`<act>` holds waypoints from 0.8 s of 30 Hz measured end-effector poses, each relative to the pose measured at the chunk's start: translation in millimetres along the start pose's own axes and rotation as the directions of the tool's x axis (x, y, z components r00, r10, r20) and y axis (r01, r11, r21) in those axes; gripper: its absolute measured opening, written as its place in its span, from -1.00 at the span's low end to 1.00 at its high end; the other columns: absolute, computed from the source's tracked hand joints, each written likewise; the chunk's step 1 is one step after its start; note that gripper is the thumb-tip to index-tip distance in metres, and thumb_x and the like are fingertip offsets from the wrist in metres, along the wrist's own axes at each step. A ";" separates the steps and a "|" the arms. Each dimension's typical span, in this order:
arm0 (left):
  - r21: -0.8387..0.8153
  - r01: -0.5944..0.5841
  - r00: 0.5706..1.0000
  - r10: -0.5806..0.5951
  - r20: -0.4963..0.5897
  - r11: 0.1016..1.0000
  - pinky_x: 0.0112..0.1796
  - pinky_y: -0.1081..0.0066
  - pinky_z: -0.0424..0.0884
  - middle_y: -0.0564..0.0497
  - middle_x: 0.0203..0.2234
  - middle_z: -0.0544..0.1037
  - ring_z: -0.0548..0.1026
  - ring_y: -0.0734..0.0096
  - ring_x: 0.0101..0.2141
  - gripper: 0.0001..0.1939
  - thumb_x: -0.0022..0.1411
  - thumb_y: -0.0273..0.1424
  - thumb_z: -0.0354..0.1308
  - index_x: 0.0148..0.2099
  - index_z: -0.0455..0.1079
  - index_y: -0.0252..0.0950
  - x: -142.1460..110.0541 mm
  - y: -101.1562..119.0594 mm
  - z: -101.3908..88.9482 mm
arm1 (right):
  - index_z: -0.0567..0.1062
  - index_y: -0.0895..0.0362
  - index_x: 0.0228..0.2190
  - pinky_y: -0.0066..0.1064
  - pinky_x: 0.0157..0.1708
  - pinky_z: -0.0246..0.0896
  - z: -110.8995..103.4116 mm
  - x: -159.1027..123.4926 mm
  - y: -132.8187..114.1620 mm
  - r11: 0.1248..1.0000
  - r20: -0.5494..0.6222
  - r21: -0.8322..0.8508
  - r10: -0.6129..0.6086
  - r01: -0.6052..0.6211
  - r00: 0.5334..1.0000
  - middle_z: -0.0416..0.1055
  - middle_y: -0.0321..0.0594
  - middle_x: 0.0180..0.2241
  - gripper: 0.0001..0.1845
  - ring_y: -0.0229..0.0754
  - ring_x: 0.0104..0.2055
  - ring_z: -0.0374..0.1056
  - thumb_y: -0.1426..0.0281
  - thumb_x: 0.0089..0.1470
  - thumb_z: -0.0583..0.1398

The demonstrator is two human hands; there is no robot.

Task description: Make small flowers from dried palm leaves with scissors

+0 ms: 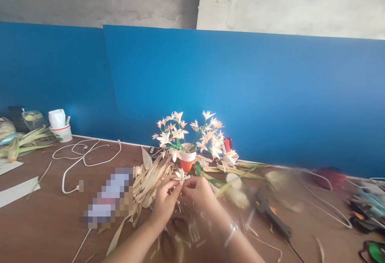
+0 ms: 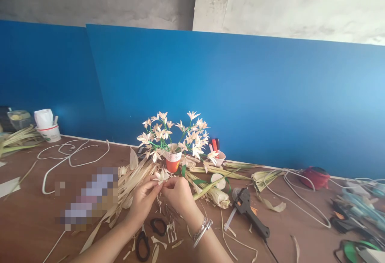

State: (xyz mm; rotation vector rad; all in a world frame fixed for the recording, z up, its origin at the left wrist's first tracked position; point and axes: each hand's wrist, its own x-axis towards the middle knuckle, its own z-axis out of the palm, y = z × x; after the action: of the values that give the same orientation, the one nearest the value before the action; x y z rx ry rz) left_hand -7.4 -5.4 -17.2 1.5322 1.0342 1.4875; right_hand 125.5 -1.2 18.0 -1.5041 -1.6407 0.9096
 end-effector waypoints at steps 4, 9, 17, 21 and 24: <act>-0.006 0.046 0.999 -0.046 0.009 0.999 -0.26 0.40 0.36 -0.07 -0.29 0.49 0.44 0.26 -0.24 -0.77 0.13 -0.24 0.18 -0.38 0.51 -0.31 -0.4 -1.1 -0.4 | 0.56 0.21 -0.60 -0.50 -0.51 0.10 2.2 -1.0 0.1 1.000 -0.024 0.002 0.006 -0.006 1.000 0.45 -0.28 -0.61 -0.85 -0.25 -0.52 0.28 0.43 -0.21 0.18; -0.019 0.040 0.999 -0.040 -0.011 0.999 -0.22 0.38 0.35 -0.05 -0.32 0.50 0.45 0.25 -0.24 -0.74 0.15 -0.23 0.17 -0.41 0.51 -0.31 1.3 -4.9 -1.8 | 0.57 0.20 -0.55 -0.51 -0.51 0.11 2.8 -0.1 1.2 0.999 0.026 0.025 -0.030 0.030 0.999 0.46 -0.28 -0.59 -0.84 -0.26 -0.51 0.28 0.43 -0.20 0.17; 0.003 0.018 1.000 -0.018 -0.006 1.000 -0.26 0.38 0.37 -0.06 -0.36 0.50 0.45 0.27 -0.28 -0.72 0.17 -0.21 0.13 -0.39 0.51 -0.31 -1.0 -2.3 0.9 | 0.54 0.21 -0.58 -0.52 -0.53 0.09 5.2 -0.4 4.9 0.999 0.023 0.031 -0.045 0.044 0.999 0.45 -0.29 -0.60 -0.85 -0.26 -0.52 0.28 0.42 -0.16 0.17; 0.021 0.014 0.997 -0.013 -0.076 1.000 -0.26 0.37 0.36 -0.04 -0.37 0.49 0.44 0.28 -0.31 -0.76 0.10 -0.23 0.20 -0.42 0.48 -0.31 0.1 -2.5 1.3 | 0.52 0.19 -0.60 -0.50 -0.54 0.08 7.6 -3.2 3.0 1.000 -0.029 -0.010 -0.025 0.025 0.999 0.45 -0.27 -0.60 -0.88 -0.24 -0.51 0.29 0.44 -0.18 0.17; 0.035 0.047 0.994 -0.044 -0.104 0.998 -0.34 0.41 0.34 0.01 -0.46 0.44 0.41 0.33 -0.39 -0.74 0.08 -0.21 0.21 -0.49 0.43 -0.31 0.9 -2.3 0.9 | 0.52 0.17 -0.58 -0.49 -0.51 0.11 9.5 -4.9 1.6 0.999 -0.041 -0.035 -0.022 0.020 0.999 0.47 -0.24 -0.58 -0.88 -0.21 -0.48 0.32 0.45 -0.17 0.16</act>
State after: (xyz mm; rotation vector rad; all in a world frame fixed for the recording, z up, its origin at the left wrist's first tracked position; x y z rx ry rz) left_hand -6.6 -3.6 -19.0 1.4605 1.1558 1.5372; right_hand 118.4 -6.3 11.7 -1.5162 -1.6474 0.8373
